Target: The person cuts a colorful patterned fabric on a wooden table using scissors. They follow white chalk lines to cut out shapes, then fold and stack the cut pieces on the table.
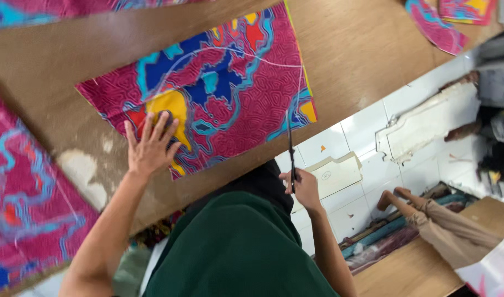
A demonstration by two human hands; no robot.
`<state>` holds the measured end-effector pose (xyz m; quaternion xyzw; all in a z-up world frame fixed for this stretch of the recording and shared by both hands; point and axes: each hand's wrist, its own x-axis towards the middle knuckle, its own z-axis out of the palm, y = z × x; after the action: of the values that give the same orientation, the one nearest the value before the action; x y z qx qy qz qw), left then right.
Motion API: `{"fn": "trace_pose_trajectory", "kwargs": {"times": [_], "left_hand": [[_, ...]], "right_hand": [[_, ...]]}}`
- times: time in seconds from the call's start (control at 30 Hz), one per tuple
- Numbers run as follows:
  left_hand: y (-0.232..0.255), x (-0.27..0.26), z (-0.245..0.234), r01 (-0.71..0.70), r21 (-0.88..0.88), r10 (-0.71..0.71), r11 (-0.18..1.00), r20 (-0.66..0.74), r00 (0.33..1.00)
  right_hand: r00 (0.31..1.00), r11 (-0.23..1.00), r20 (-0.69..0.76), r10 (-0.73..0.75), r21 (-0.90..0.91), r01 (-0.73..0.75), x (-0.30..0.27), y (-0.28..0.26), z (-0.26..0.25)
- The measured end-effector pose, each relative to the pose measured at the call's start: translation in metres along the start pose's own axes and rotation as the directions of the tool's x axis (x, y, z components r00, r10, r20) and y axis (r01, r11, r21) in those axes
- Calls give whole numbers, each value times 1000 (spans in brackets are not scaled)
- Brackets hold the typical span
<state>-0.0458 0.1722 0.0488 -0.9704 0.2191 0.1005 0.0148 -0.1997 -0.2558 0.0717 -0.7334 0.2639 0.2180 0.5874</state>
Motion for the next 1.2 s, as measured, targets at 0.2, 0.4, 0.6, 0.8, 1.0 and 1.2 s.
{"fn": "trace_pose_trajectory", "kwargs": {"times": [0.2,0.4,0.6,0.8,1.0,1.2], "left_hand": [[8,-80,30,479,-537,-678,694,-265,685],[93,-80,55,747,-645,-987,157,-73,144],[87,-68,54,862,-500,-973,84,144,179],[49,-65,41,248,-937,-908,-247,313,279],[44,-74,42,693,-714,-971,101,82,226],[66,-88,48,810,-412,-895,417,-341,288]], "right_hand": [[999,1000,29,13,-6,-13,39,12,-27],[993,990,115,-28,-135,44,95,-29,-59],[976,972,213,-53,-214,99,137,-54,-97],[968,950,243,-65,-283,135,157,-69,-119],[978,934,193,-77,-329,138,148,-72,-120],[984,959,171,-47,-268,92,133,-58,-104]]}}
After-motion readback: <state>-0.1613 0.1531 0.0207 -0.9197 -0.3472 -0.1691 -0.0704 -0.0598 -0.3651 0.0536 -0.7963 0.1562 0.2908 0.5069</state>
